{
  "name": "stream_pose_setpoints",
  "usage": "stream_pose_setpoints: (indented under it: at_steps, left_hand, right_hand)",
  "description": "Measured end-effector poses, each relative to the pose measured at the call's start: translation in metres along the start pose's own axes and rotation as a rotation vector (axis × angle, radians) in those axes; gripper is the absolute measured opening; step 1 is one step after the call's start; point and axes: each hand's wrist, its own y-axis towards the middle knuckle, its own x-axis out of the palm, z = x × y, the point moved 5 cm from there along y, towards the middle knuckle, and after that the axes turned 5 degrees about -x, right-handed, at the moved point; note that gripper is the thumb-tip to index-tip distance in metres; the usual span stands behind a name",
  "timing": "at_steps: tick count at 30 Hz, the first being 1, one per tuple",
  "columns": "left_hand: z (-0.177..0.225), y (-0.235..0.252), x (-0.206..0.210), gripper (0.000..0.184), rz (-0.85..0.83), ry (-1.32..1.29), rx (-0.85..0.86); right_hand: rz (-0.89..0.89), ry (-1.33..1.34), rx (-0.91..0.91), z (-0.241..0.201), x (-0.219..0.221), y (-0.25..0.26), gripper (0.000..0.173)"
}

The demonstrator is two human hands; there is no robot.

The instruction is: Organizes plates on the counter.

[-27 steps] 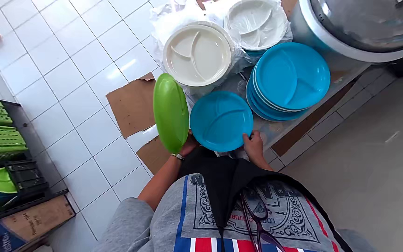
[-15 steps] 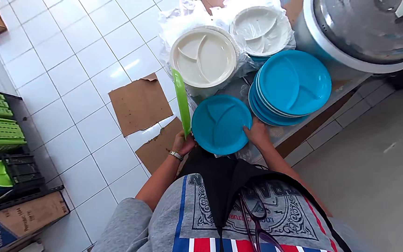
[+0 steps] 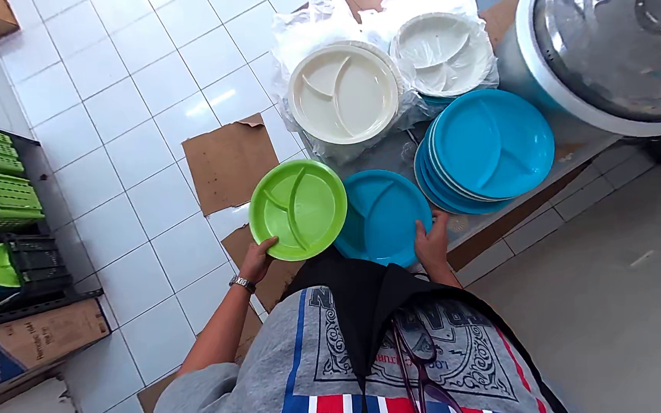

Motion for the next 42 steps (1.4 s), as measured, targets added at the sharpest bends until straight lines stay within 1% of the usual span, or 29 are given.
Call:
stream_pose_setpoints:
  at_steps: [2, 4, 6, 8, 10, 12, 15, 18, 20, 22, 24, 25, 27, 28, 30, 32, 34, 35, 36, 37, 39, 40, 41, 42]
  left_hand:
    - [0.0, -0.005, -0.007, 0.024, 0.043, -0.017, 0.004]
    - [0.004, -0.007, -0.005, 0.023, 0.042, -0.049, 0.021]
    - [0.01, -0.007, 0.003, 0.022, 0.014, -0.055, 0.031]
    - [0.015, -0.005, 0.012, 0.02, -0.01, 0.008, 0.028]
    - [0.017, -0.003, 0.023, 0.019, -0.045, 0.134, 0.02]
    - [0.017, -0.001, 0.041, 0.017, -0.09, 0.267, 0.011]
    - [0.01, 0.006, 0.083, 0.023, -0.201, 0.403, -0.019]
    - [-0.002, 0.02, 0.13, 0.037, -0.305, 0.452, -0.02]
    - [-0.006, 0.024, 0.152, 0.042, -0.294, 0.498, 0.034]
    - [-0.002, 0.021, 0.16, 0.055, -0.209, 0.519, 0.18]
    - [0.01, 0.006, 0.167, 0.062, -0.132, 0.496, 0.337]
    - [0.016, -0.003, 0.174, 0.063, -0.13, 0.479, 0.381]
    - [0.026, -0.016, 0.187, 0.068, -0.181, 0.428, 0.401]
    - [0.028, -0.017, 0.194, 0.071, -0.207, 0.39, 0.382]
    - [0.028, -0.009, 0.202, 0.079, -0.233, 0.334, 0.258]
    - [0.026, 0.004, 0.201, 0.081, -0.191, 0.301, 0.153]
    - [0.023, 0.014, 0.192, 0.073, -0.138, 0.28, 0.071]
    - [0.021, 0.016, 0.186, 0.065, -0.116, 0.288, 0.035]
    - [0.017, 0.015, 0.181, 0.052, -0.103, 0.315, 0.007]
    - [0.012, 0.014, 0.175, 0.043, -0.117, 0.362, -0.026]
    - [-0.001, 0.01, 0.164, 0.038, -0.163, 0.495, -0.106]
    - [-0.004, 0.005, 0.158, 0.043, -0.143, 0.546, -0.121]
    - [-0.003, 0.0, 0.152, 0.051, -0.085, 0.562, -0.082]
    - [0.004, -0.006, 0.148, 0.055, -0.013, 0.547, 0.019]
  right_hand:
    - [0.087, -0.006, -0.05, -0.011, -0.019, -0.01, 0.043]
    - [0.161, 0.03, -0.014, -0.011, -0.038, -0.009, 0.045]
    - [0.235, 0.123, 0.052, -0.003, -0.054, -0.007, 0.043]
    - [0.31, 0.23, 0.101, 0.002, -0.07, -0.008, 0.043]
    - [0.397, 0.3, 0.125, 0.002, -0.086, -0.014, 0.042]
    - [0.481, 0.356, 0.144, 0.002, -0.1, -0.022, 0.041]
    - [0.61, 0.43, 0.204, -0.002, -0.116, -0.032, 0.039]
    - [0.727, 0.622, 0.313, 0.0, -0.124, -0.037, 0.043]
    - [0.771, 0.758, 0.378, 0.0, -0.125, -0.041, 0.034]
    - [0.765, 0.829, 0.4, 0.0, -0.122, -0.045, 0.031]
    - [0.735, 0.847, 0.413, -0.003, -0.113, -0.05, 0.031]
    - [0.712, 0.844, 0.421, -0.006, -0.106, -0.052, 0.032]
    - [0.647, 0.846, 0.433, -0.014, -0.091, -0.052, 0.036]
    - [0.606, 0.843, 0.434, -0.019, -0.082, -0.052, 0.037]
    - [0.526, 0.845, 0.433, -0.026, -0.065, -0.048, 0.035]
    - [0.473, 0.851, 0.432, -0.03, -0.056, -0.044, 0.033]
    - [0.467, 0.849, 0.43, -0.03, -0.056, -0.041, 0.033]
    - [0.476, 0.843, 0.426, -0.029, -0.06, -0.04, 0.033]
    - [0.495, 0.826, 0.418, -0.027, -0.064, -0.039, 0.033]
    - [0.52, 0.807, 0.406, -0.024, -0.07, -0.038, 0.033]
    - [0.566, 0.783, 0.372, -0.018, -0.079, -0.035, 0.036]
    - [0.576, 0.774, 0.359, -0.017, -0.083, -0.033, 0.038]
    - [0.581, 0.771, 0.35, -0.017, -0.085, -0.032, 0.04]
    - [0.585, 0.774, 0.347, -0.018, -0.086, -0.031, 0.041]
